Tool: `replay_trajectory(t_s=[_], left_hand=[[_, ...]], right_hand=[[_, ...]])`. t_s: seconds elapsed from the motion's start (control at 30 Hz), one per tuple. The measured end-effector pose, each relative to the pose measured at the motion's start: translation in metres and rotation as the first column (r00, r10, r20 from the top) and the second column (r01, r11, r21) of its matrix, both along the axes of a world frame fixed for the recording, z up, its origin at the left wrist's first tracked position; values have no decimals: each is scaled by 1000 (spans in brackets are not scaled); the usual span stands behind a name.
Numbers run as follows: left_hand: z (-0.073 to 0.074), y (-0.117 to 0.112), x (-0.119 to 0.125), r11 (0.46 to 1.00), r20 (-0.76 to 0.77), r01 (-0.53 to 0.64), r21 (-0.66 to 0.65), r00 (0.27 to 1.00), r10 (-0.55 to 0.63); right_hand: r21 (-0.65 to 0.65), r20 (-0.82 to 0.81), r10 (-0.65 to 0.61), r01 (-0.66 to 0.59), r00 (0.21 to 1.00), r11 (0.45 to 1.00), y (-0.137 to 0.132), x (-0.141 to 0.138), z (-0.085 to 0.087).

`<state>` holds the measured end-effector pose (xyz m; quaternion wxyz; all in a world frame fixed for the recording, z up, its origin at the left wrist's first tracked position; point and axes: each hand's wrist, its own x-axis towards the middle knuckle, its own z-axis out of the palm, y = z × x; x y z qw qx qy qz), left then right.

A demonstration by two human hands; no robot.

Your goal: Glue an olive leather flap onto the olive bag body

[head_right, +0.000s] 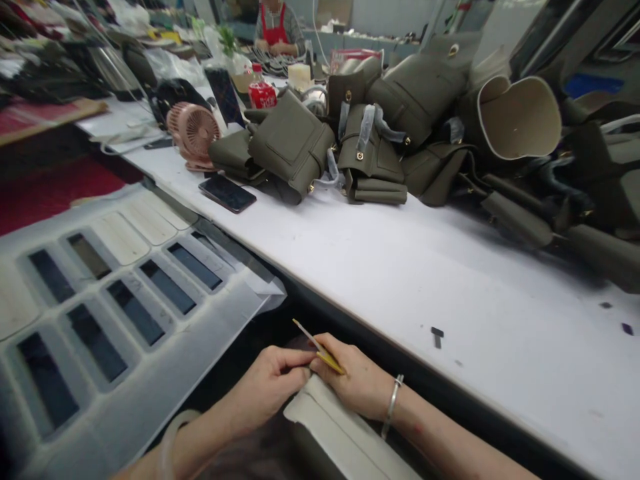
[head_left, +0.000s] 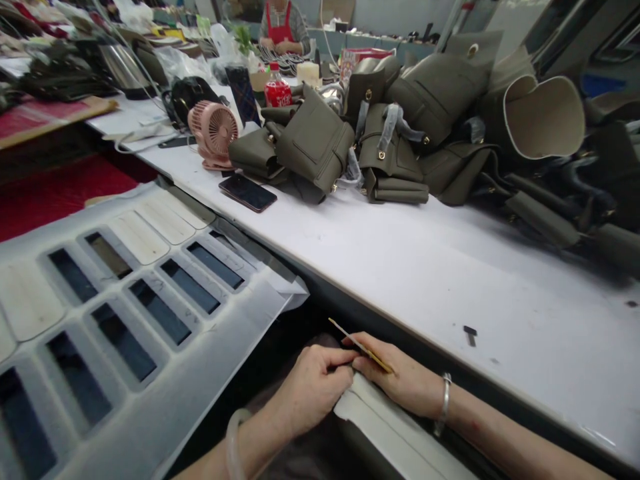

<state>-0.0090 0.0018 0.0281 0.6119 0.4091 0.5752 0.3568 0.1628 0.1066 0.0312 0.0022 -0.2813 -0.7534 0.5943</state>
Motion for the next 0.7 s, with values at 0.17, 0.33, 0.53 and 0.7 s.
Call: replay_trajectory(t_s=[0.17,0.33,0.53,0.7], left_hand=[[5,8,-8,997,160,78,13,984,-79],[9,13,-10,996,226,86,-34,971,-76],[5,11,-6,997,213,70,-44,975,-59],[5,13,-4,997,164,79,21,983,-81]], right_hand=[[-5,36,-44,45,998,999,-2,2,0],[-112,24,-137,139,990,984,-4,12,-13],[-188,-33,-128,120,991,975,-5,13,-6],[-101,-18,-44,42,999,994,-2,4,3]])
